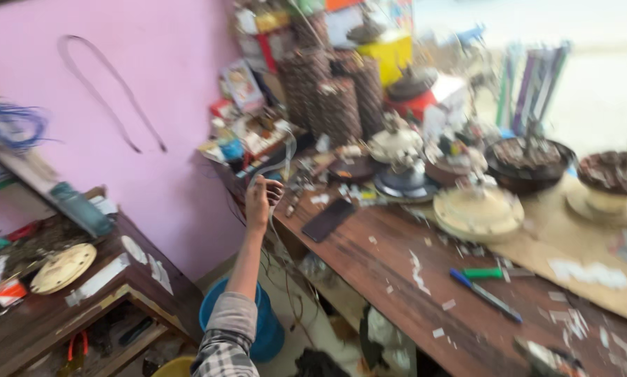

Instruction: The person sits at a workbench working on a motor armature, pressing and seating copper wire coils into the slots around the armature by hand, rotating the armature to reach different sections. They briefly pick up a marker and reach toward a cabinet before returning to the armature.

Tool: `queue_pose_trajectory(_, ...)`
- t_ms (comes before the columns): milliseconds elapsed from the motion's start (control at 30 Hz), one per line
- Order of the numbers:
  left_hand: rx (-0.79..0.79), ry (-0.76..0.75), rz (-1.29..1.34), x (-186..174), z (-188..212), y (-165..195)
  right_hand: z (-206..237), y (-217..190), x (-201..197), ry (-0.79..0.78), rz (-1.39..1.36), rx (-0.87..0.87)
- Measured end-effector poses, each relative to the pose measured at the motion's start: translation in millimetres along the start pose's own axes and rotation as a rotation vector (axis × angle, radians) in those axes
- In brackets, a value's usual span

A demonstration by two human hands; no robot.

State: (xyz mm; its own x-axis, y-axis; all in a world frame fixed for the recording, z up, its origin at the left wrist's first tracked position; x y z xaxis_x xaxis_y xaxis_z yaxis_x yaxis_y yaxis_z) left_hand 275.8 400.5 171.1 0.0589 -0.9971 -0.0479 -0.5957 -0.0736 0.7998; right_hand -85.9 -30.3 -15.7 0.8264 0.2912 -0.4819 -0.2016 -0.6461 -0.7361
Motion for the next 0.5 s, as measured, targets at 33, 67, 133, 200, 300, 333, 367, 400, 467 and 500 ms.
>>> queue_pose_trajectory(33,-0.076,-0.038,0.055,7.7,5.8,-12.7,13.9,6.0,-12.1,0.003,-0.001,0.012)
queue_pose_trajectory(67,-0.065,-0.126,0.132,18.4,10.8,-22.6,30.2,15.9,-22.8,0.001,0.002,0.021)
queue_pose_trajectory(133,-0.193,-0.150,0.167,31.4,25.7,-59.2,64.0,40.8,-41.4,-0.025,0.038,0.040)
queue_pose_trajectory(200,-0.203,-0.145,0.023,41.0,38.1,-90.4,88.7,63.3,-38.3,-0.042,0.059,0.070)
queue_pose_trajectory(300,-0.044,-0.198,-0.116,59.9,49.9,-115.5,94.6,68.1,-35.4,-0.066,0.182,0.148)
queue_pose_trajectory(333,0.075,-0.197,-0.264,66.8,52.3,-114.1,90.0,59.3,-35.7,-0.051,0.157,0.119)
queue_pose_trajectory(367,0.202,-0.186,-0.407,73.3,55.5,-110.6,84.5,48.3,-38.8,-0.036,0.132,0.084)
queue_pose_trajectory(400,0.195,-0.162,-0.481,76.9,57.4,-113.5,80.8,40.2,-41.1,-0.032,0.111,0.100)
queue_pose_trajectory(467,0.197,-0.187,-0.656,87.5,62.3,-116.2,76.1,28.3,-46.8,-0.027,0.085,0.116)
queue_pose_trajectory(500,0.212,-0.240,-0.760,95.7,65.1,-111.4,74.4,24.7,-54.6,-0.026,0.079,0.119)
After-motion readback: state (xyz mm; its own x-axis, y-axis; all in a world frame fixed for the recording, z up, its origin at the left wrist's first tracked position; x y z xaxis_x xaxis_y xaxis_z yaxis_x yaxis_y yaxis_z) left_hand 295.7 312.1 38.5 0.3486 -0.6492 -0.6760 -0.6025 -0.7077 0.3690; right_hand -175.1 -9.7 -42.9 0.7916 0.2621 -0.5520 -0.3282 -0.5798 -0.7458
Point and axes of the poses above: each hand's wrist, its own z-axis away from the middle knuckle, its own x-axis out of the palm, y = z × x, the point moved 6 cm from there along -z, towards the middle knuckle, and after that the axes turned 3 degrees about z, right-handed, at the moved point
